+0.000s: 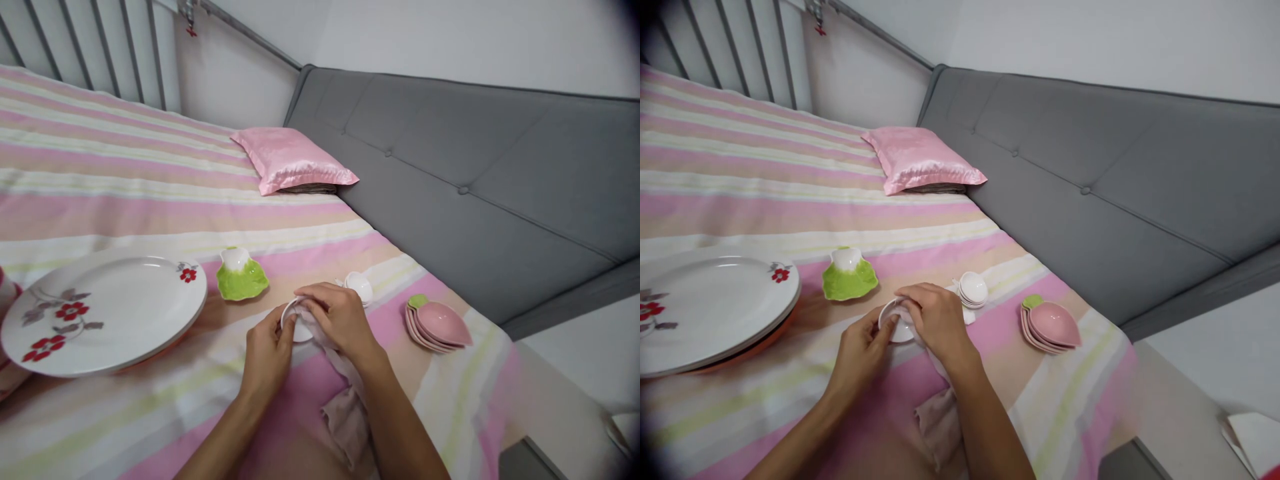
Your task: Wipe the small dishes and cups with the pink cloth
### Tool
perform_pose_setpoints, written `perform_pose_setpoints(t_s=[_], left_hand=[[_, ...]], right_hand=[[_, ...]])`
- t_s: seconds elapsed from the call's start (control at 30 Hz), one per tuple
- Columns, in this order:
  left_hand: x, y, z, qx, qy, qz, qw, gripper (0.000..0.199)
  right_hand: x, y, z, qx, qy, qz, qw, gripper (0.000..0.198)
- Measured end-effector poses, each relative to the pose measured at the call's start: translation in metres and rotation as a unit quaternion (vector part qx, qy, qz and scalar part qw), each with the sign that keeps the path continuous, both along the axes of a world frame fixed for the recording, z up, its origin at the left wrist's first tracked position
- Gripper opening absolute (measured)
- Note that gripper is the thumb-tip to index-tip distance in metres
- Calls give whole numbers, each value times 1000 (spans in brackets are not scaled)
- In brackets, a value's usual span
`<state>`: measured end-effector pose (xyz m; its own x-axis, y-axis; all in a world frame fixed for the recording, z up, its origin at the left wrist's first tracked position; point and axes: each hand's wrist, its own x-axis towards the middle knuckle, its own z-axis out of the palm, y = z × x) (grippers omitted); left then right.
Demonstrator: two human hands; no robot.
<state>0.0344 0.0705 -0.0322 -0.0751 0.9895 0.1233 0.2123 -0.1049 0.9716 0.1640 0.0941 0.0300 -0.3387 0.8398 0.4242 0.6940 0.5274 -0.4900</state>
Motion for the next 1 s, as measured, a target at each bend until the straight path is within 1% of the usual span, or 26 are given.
perform_pose_setpoints(t_s=[0.13,0.27,0.4,0.5,0.67,0.8,0.9,1.0], left_hand=[[1,2,-3,-12,-57,-6,998,40],[2,4,-4,-29,-95,6,995,40],[3,4,-4,-48,-146,24,988,41],[6,3,-5,-64,-202,39,977,41],[11,1,-5,-77,-258,69,961,40],[12,0,-4,-93,-283,79,951,40],[13,1,-4,-91,-313,97,940,39],[13,3,-2,-91,-331,119,932,38]], right_hand=[[0,1,1,-49,38,-32,998,23],[1,2,-3,-86,73,-57,992,23],[-1,3,-8,-98,108,-65,987,24],[-3,3,-11,-101,120,-73,985,25],[-7,2,-12,-108,98,-94,985,24],[-6,0,-9,-106,55,-102,988,24],[-6,-1,-7,-109,12,-98,989,25],[-5,-3,-6,-120,-5,-94,988,24]])
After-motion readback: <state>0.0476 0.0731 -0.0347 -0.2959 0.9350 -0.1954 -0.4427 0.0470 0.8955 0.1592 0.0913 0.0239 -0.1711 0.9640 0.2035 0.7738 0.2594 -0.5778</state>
